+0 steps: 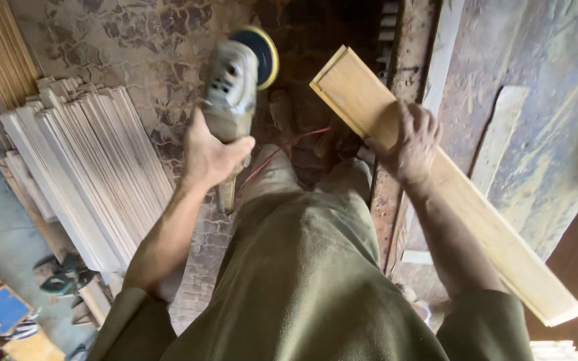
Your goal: Sanding a wooden board using an angle grinder and applying a liquid substance.
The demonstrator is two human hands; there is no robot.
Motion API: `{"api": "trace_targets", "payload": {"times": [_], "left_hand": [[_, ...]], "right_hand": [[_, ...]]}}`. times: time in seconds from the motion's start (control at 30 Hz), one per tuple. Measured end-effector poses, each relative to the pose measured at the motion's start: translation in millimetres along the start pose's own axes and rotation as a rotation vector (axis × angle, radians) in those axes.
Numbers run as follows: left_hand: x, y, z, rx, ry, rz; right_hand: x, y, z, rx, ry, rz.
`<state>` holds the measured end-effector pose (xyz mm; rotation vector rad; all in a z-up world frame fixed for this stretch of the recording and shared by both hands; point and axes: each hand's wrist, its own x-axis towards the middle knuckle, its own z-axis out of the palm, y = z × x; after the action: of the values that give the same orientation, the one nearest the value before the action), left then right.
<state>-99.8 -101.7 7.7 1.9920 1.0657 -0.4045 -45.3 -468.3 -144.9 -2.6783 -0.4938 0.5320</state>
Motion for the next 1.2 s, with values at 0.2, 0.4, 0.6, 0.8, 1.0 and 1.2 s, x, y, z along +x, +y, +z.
{"api": "trace_targets", "payload": {"times": [0.2, 0.4, 0.6, 0.8, 1.0, 1.2], "left_hand": [[-34, -42, 49, 0.305, -0.089, -0.130], [-47, -51, 77, 0.271, -0.092, -0.143], [-37, -46, 81, 0.328, -0.136, -0.060], [-35, -36, 82, 0.384, -0.165, -0.077], [-40, -37, 85, 0.346, -0.220, -0.102], [-48, -30, 88, 0.334, -0.225, -0.096]], "right_hand": [[-25, -7, 20, -0.043, -0.026, -0.042], [-23, 7, 39, -0.088, 0.215, -0.169], [-21, 5, 38, -0.071, 0.282, -0.191], [-19, -1, 28, -0.060, 0.305, -0.211], [-21, -2, 26, -0.035, 0.309, -0.203], [-19, -1, 30, -0.022, 0.300, -0.194]]}}
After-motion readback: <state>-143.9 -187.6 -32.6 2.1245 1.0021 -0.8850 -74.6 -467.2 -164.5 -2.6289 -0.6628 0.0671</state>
